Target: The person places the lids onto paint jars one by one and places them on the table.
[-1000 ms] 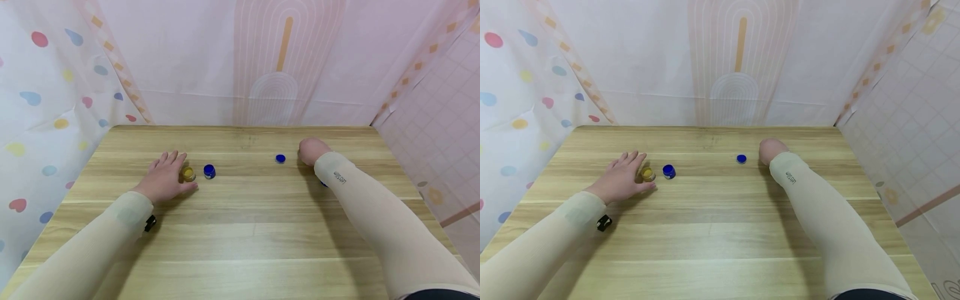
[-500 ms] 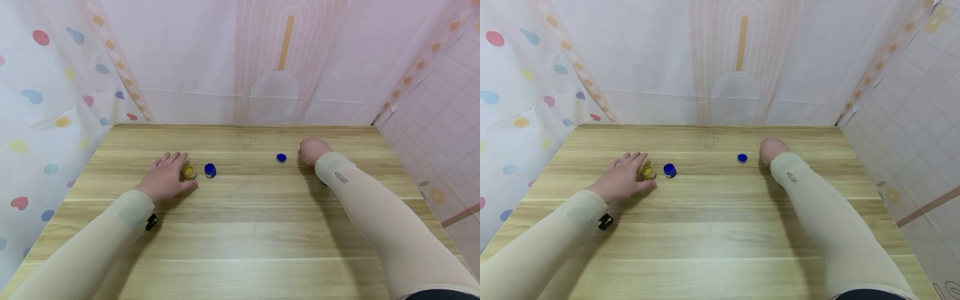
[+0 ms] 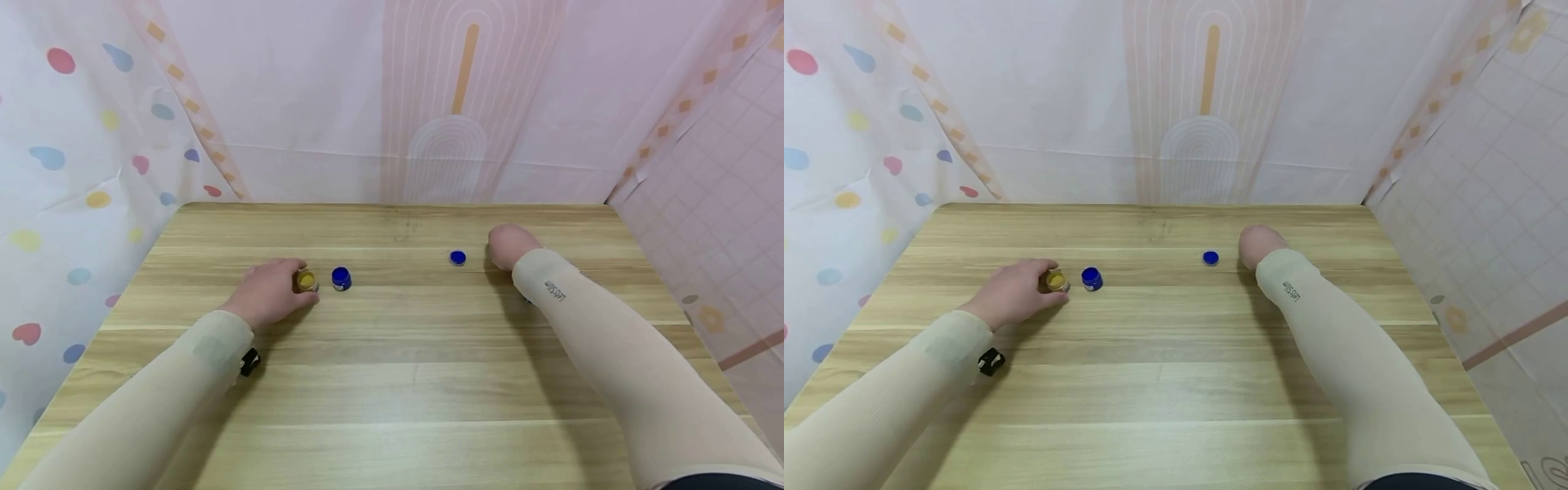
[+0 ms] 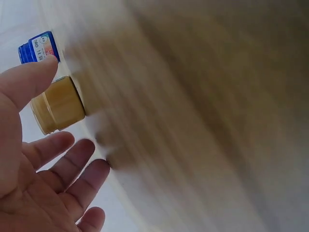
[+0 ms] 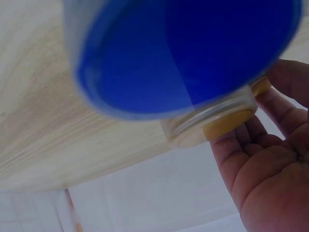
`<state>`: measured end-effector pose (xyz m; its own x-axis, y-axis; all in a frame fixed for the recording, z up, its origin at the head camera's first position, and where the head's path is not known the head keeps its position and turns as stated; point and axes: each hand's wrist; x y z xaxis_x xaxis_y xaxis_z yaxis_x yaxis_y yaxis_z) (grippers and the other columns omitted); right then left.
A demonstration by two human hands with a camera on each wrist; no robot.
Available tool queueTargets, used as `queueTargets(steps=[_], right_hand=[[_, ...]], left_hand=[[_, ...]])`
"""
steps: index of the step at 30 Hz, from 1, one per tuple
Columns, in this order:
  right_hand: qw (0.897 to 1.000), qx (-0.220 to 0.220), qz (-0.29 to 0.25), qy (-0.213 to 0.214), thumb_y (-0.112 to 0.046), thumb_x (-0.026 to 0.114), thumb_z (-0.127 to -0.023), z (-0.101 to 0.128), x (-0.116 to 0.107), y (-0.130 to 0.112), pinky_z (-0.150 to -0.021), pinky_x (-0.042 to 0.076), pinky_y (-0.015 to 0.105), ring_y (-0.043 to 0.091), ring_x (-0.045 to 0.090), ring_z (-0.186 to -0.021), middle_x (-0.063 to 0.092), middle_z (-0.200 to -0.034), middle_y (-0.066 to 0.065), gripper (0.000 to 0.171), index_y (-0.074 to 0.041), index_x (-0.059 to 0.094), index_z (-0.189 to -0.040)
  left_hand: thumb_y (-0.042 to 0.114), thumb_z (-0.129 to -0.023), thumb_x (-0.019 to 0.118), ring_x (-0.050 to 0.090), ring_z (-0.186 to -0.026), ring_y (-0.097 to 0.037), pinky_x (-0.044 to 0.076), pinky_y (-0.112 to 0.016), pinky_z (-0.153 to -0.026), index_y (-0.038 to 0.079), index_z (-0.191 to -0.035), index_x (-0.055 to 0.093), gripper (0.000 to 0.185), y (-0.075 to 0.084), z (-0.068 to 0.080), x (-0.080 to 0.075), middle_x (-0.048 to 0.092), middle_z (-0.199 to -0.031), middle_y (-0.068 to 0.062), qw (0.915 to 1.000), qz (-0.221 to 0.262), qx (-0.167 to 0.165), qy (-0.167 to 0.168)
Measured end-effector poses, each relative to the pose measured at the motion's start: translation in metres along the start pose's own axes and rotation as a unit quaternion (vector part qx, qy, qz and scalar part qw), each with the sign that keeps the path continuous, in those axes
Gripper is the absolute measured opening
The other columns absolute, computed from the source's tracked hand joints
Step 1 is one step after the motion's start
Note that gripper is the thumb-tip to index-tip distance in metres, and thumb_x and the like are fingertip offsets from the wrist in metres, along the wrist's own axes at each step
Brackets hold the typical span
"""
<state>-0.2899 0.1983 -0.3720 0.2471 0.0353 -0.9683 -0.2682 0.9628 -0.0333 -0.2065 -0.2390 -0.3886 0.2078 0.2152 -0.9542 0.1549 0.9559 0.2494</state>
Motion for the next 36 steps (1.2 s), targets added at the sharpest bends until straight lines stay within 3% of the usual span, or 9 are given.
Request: queueTargets(steps=[5, 10, 17, 24, 36], right_hand=[[1.000, 0.005, -0.004, -0.001, -0.010, 0.043, -0.105, 0.0011, -0.0003, -0.0009, -0.102, 0.054, 0.050, 0.035, 0.067, -0.099, 0.073, -0.108, 0.023, 0.029, 0.007, 0.067, -0.106], [1.000, 0.005, -0.001, 0.002, -0.009, 0.043, -0.105, 0.0005, 0.0006, -0.0017, -0.103, 0.054, 0.050, 0.037, 0.068, -0.103, 0.072, -0.111, 0.024, 0.030, 0.008, 0.067, -0.108], [1.000, 0.007, 0.000, 0.003, -0.007, 0.043, -0.103, -0.0009, 0.0015, -0.0036, -0.103, 0.055, 0.050, 0.037, 0.069, -0.104, 0.072, -0.111, 0.024, 0.029, 0.008, 0.067, -0.109], [1.000, 0.008, 0.000, -0.003, -0.006, 0.042, -0.104, -0.0001, 0.0011, -0.0069, -0.108, 0.052, 0.050, 0.039, 0.068, -0.114, 0.071, -0.118, 0.025, 0.030, 0.009, 0.065, -0.117], [1.000, 0.010, 0.002, -0.006, -0.005, 0.044, -0.104, -0.0087, 0.0065, -0.0039, -0.106, 0.053, 0.051, 0.040, 0.068, -0.114, 0.071, -0.117, 0.025, 0.028, 0.008, 0.065, -0.118]], left_hand=[[0.047, -0.097, 0.074, 0.064, -0.121, -0.040, 0.039, -0.066, -0.104, 0.002, -0.140, 0.060, 0.063, 0.0023, -0.0003, -0.0001, 0.070, -0.131, -0.020, 1.0000, -0.006, 0.007, 0.002], [0.046, -0.098, 0.073, 0.066, -0.115, -0.038, 0.040, -0.063, -0.100, 0.004, -0.138, 0.060, 0.060, 0.0016, -0.0013, 0.0001, 0.071, -0.128, -0.018, 0.9999, -0.008, 0.009, -0.003], [0.042, -0.099, 0.073, 0.066, -0.097, -0.030, 0.040, -0.062, -0.097, 0.007, -0.124, 0.065, 0.044, -0.0017, -0.0019, 0.0010, 0.073, -0.109, -0.009, 0.9999, 0.000, 0.006, -0.010], [0.041, -0.099, 0.072, 0.065, -0.096, -0.028, 0.040, -0.063, -0.096, 0.006, -0.123, 0.066, 0.043, -0.0026, -0.0005, -0.0001, 0.073, -0.108, -0.009, 0.9999, -0.008, 0.011, -0.009], [0.041, -0.100, 0.071, 0.063, -0.090, -0.026, 0.040, -0.058, -0.092, 0.007, -0.121, 0.066, 0.040, -0.0042, -0.0002, -0.0015, 0.072, -0.101, -0.005, 0.9999, 0.002, 0.005, -0.016]])
Point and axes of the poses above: each hand's wrist, its own z-axis away from the middle knuckle, its own x-axis out of the palm, y = z × x
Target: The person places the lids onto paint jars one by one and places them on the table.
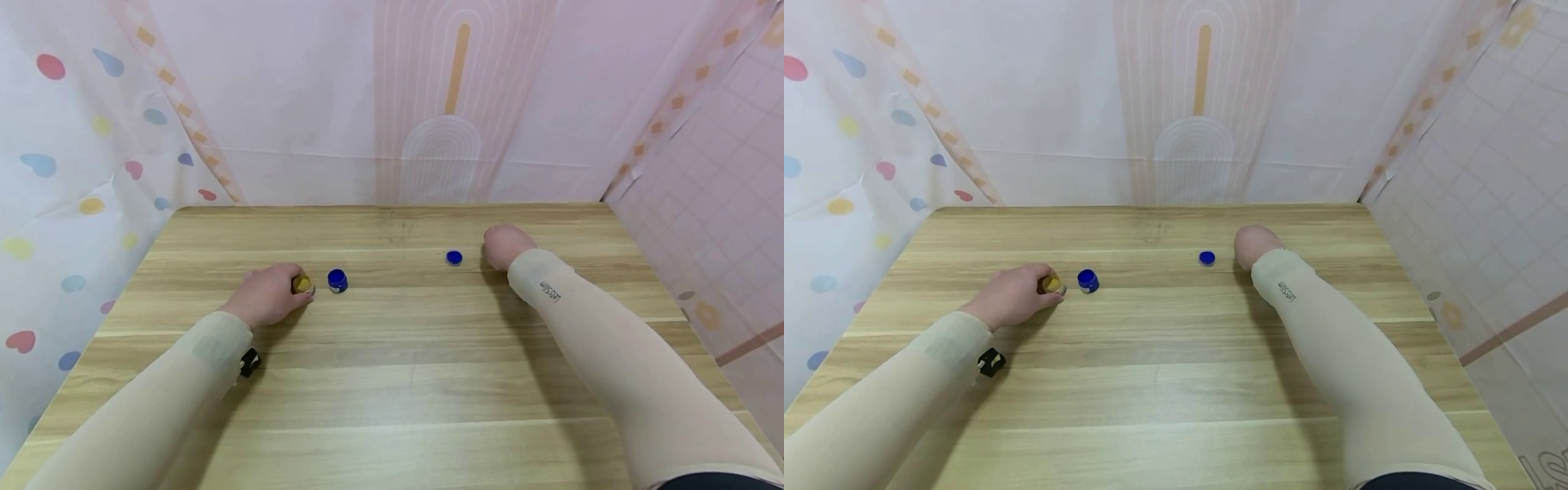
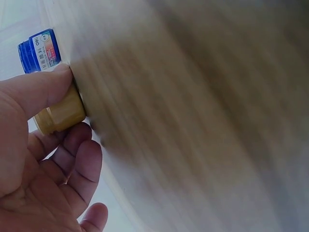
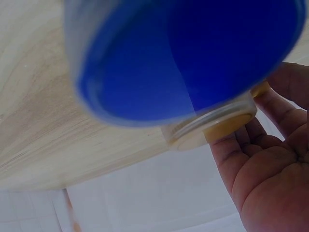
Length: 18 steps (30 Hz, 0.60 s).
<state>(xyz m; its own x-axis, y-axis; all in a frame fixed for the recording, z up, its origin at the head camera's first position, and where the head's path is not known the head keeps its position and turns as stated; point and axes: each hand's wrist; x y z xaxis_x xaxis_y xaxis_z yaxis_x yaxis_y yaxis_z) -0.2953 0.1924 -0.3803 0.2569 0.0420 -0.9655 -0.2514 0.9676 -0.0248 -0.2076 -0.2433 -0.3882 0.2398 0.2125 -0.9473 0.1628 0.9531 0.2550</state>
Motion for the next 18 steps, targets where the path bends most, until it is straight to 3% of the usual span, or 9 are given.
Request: queueTargets(steps=[18], right_hand=[[1.000, 0.004, 0.003, -0.002, -0.005, 0.043, -0.103, 0.0008, -0.0016, -0.0013, -0.104, 0.054, 0.050, 0.038, 0.068, -0.110, 0.071, -0.117, 0.024, 0.029, 0.008, 0.065, -0.118]], left_hand=[[0.041, -0.099, 0.073, 0.063, -0.089, -0.025, 0.039, -0.056, -0.092, 0.007, -0.122, 0.067, 0.041, -0.0008, -0.0040, 0.0016, 0.072, -0.101, -0.005, 1.0000, 0.007, -0.001, 0.001]])
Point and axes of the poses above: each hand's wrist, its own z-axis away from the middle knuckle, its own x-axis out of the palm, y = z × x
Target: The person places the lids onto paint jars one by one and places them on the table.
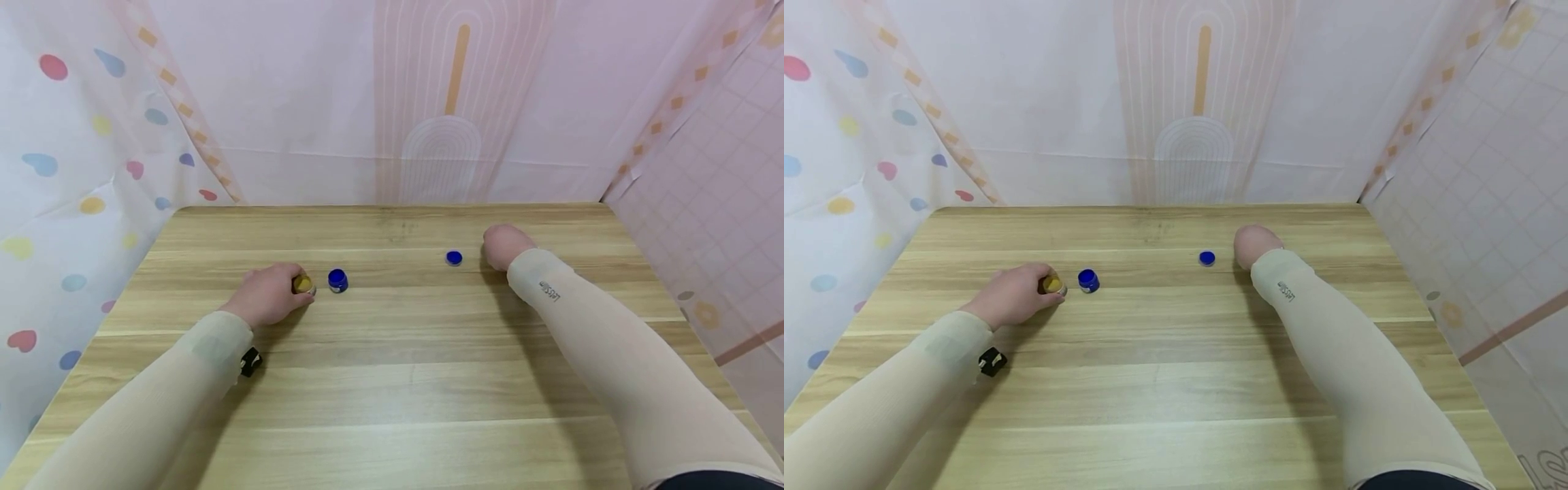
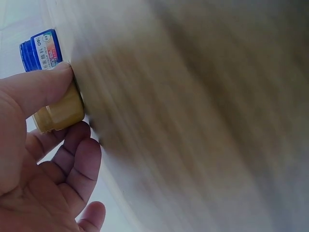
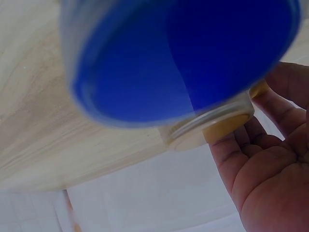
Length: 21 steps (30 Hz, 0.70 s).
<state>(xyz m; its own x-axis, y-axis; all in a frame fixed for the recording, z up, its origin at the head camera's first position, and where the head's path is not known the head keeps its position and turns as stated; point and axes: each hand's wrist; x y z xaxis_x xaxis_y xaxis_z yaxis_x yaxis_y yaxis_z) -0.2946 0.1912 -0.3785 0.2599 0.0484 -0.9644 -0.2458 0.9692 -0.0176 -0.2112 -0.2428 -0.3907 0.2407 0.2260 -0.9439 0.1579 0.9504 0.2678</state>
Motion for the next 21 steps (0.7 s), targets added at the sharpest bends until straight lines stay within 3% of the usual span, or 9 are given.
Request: queueTargets(steps=[4, 8, 13, 18, 21], right_hand=[[1.000, -0.005, -0.008, 0.007, -0.007, 0.044, -0.105, 0.003, 0.000, 0.001, -0.101, 0.055, 0.050, 0.036, 0.068, -0.103, 0.072, -0.112, 0.023, 0.028, 0.007, 0.068, -0.110], [0.999, -0.009, -0.026, 0.019, -0.012, 0.046, -0.106, 0.007, -0.002, 0.003, -0.104, 0.054, 0.052, 0.038, 0.069, -0.107, 0.072, -0.114, 0.025, 0.030, 0.009, 0.066, -0.114], [0.997, 0.005, -0.064, 0.032, -0.014, 0.054, -0.104, 0.011, -0.009, 0.002, -0.097, 0.055, 0.051, 0.036, 0.068, -0.099, 0.072, -0.112, 0.024, 0.028, 0.008, 0.064, -0.117], [0.993, 0.001, -0.110, 0.049, -0.015, 0.064, -0.098, 0.019, -0.018, -0.005, -0.110, 0.049, 0.054, 0.042, 0.066, -0.119, 0.069, -0.129, 0.026, 0.040, 0.010, 0.063, -0.130], [0.990, -0.005, -0.125, 0.059, -0.014, 0.062, -0.099, 0.024, -0.021, -0.009, -0.114, 0.046, 0.055, 0.043, 0.062, -0.127, 0.067, -0.133, 0.026, 0.042, 0.008, 0.061, -0.135]], left_hand=[[0.041, -0.098, 0.072, 0.063, -0.088, -0.026, 0.040, -0.057, -0.093, 0.009, -0.119, 0.066, 0.039, -0.001, -0.001, 0.001, 0.072, -0.099, -0.005, 1.0000, 0.002, -0.001, 0.003], [0.040, -0.099, 0.071, 0.062, -0.087, -0.027, 0.040, -0.057, -0.094, 0.009, -0.120, 0.065, 0.038, -0.001, -0.001, -0.001, 0.071, -0.099, -0.006, 0.9999, 0.010, -0.004, 0.004], [0.040, -0.100, 0.069, 0.062, -0.089, -0.027, 0.041, -0.056, -0.094, 0.010, -0.123, 0.064, 0.038, -0.004, 0.001, -0.002, 0.072, -0.102, -0.006, 0.9996, 0.025, -0.005, 0.009], [0.039, -0.100, 0.069, 0.065, -0.097, -0.029, 0.040, -0.062, -0.102, 0.010, -0.126, 0.064, 0.040, -0.005, 0.003, -0.002, 0.074, -0.109, -0.008, 0.9989, 0.040, -0.006, 0.025], [0.038, -0.100, 0.069, 0.066, -0.097, -0.029, 0.040, -0.062, -0.103, 0.009, -0.126, 0.064, 0.039, -0.002, 0.005, -0.003, 0.075, -0.109, -0.008, 0.9982, 0.046, 0.000, 0.038]])
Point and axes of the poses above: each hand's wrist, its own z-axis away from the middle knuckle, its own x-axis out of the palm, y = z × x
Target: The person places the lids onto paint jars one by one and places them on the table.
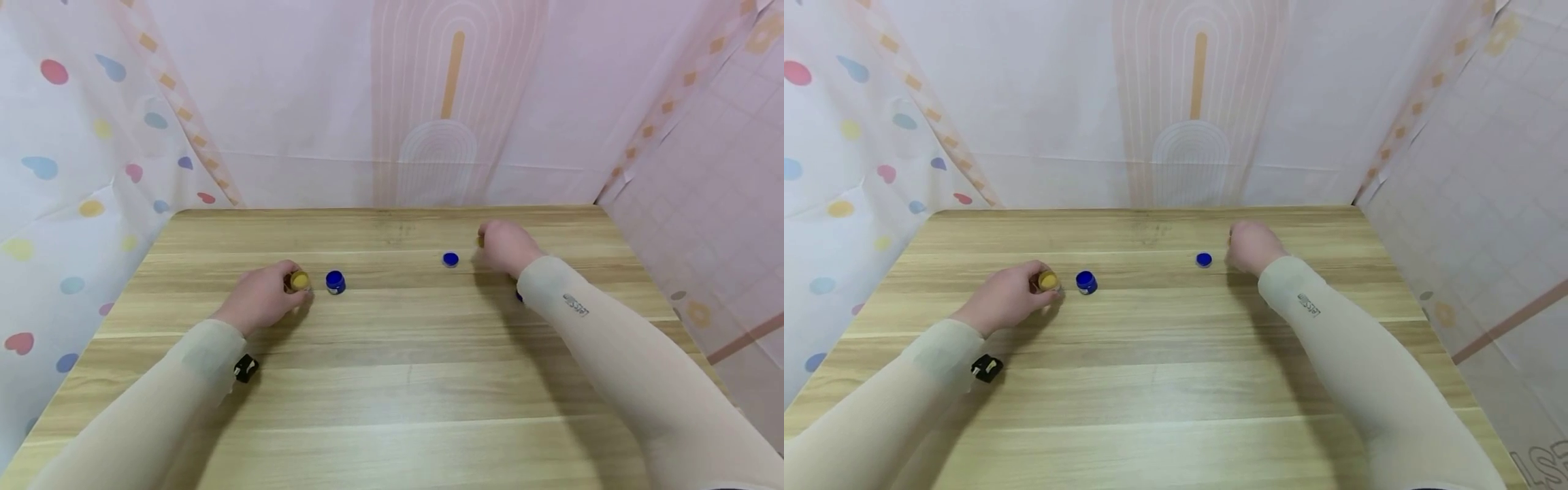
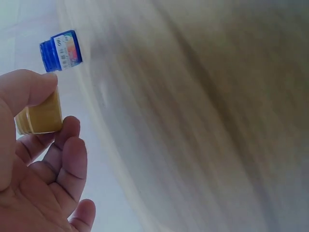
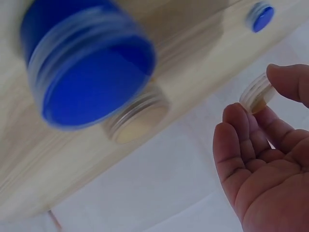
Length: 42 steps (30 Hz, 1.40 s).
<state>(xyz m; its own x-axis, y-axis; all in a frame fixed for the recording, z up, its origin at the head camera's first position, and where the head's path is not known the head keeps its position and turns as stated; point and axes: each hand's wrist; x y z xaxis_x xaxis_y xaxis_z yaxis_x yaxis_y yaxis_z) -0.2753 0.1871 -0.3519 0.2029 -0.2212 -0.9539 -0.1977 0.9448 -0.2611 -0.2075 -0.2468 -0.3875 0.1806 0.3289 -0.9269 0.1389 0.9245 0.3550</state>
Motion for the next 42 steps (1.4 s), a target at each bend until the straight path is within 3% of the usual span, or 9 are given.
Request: queueTargets(steps=[9, 17, 28, 42], right_hand=[[0.999, -0.021, -0.040, 0.018, -0.018, 0.066, -0.101, 0.014, 0.004, -0.014, -0.108, 0.050, 0.052, 0.036, 0.065, -0.120, 0.070, -0.127, 0.020, 0.041, 0.005, 0.064, -0.135], [0.996, -0.058, -0.059, 0.033, -0.019, 0.068, -0.099, 0.026, 0.009, -0.031, -0.099, 0.054, 0.049, 0.032, 0.065, -0.106, 0.071, -0.115, 0.017, 0.035, 0.003, 0.068, -0.126], [0.988, -0.107, -0.103, 0.039, -0.019, 0.070, -0.100, 0.041, 0.016, -0.057, -0.084, 0.051, 0.040, 0.025, 0.058, -0.092, 0.066, -0.097, 0.010, 0.022, -0.001, 0.069, -0.112], [0.980, -0.158, -0.122, 0.021, -0.019, 0.069, -0.102, 0.050, 0.033, -0.088, -0.089, 0.056, 0.039, 0.021, 0.064, -0.098, 0.069, -0.105, 0.009, 0.030, 0.000, 0.068, -0.126]], left_hand=[[0.036, -0.098, 0.072, 0.064, -0.094, -0.026, 0.052, -0.046, -0.086, 0.010, -0.125, 0.066, 0.037, 0.021, 0.005, -0.001, 0.072, -0.106, -0.008, 0.9990, 0.026, 0.024, 0.026], [0.032, -0.097, 0.074, 0.061, -0.088, -0.022, 0.050, -0.037, -0.076, 0.011, -0.125, 0.068, 0.036, 0.041, 0.003, 0.005, 0.070, -0.099, -0.004, 0.9973, 0.044, 0.048, 0.034], [0.030, -0.095, 0.077, 0.063, -0.088, -0.019, 0.053, -0.038, -0.080, 0.012, -0.115, 0.071, 0.027, 0.069, 0.001, 0.018, 0.071, -0.097, -0.001, 0.9931, 0.068, 0.090, 0.031], [0.032, -0.093, 0.079, 0.062, -0.083, -0.015, 0.050, -0.036, -0.079, 0.014, -0.112, 0.073, 0.026, 0.095, -0.004, 0.031, 0.070, -0.091, 0.004, 0.9884, 0.076, 0.129, 0.027]])
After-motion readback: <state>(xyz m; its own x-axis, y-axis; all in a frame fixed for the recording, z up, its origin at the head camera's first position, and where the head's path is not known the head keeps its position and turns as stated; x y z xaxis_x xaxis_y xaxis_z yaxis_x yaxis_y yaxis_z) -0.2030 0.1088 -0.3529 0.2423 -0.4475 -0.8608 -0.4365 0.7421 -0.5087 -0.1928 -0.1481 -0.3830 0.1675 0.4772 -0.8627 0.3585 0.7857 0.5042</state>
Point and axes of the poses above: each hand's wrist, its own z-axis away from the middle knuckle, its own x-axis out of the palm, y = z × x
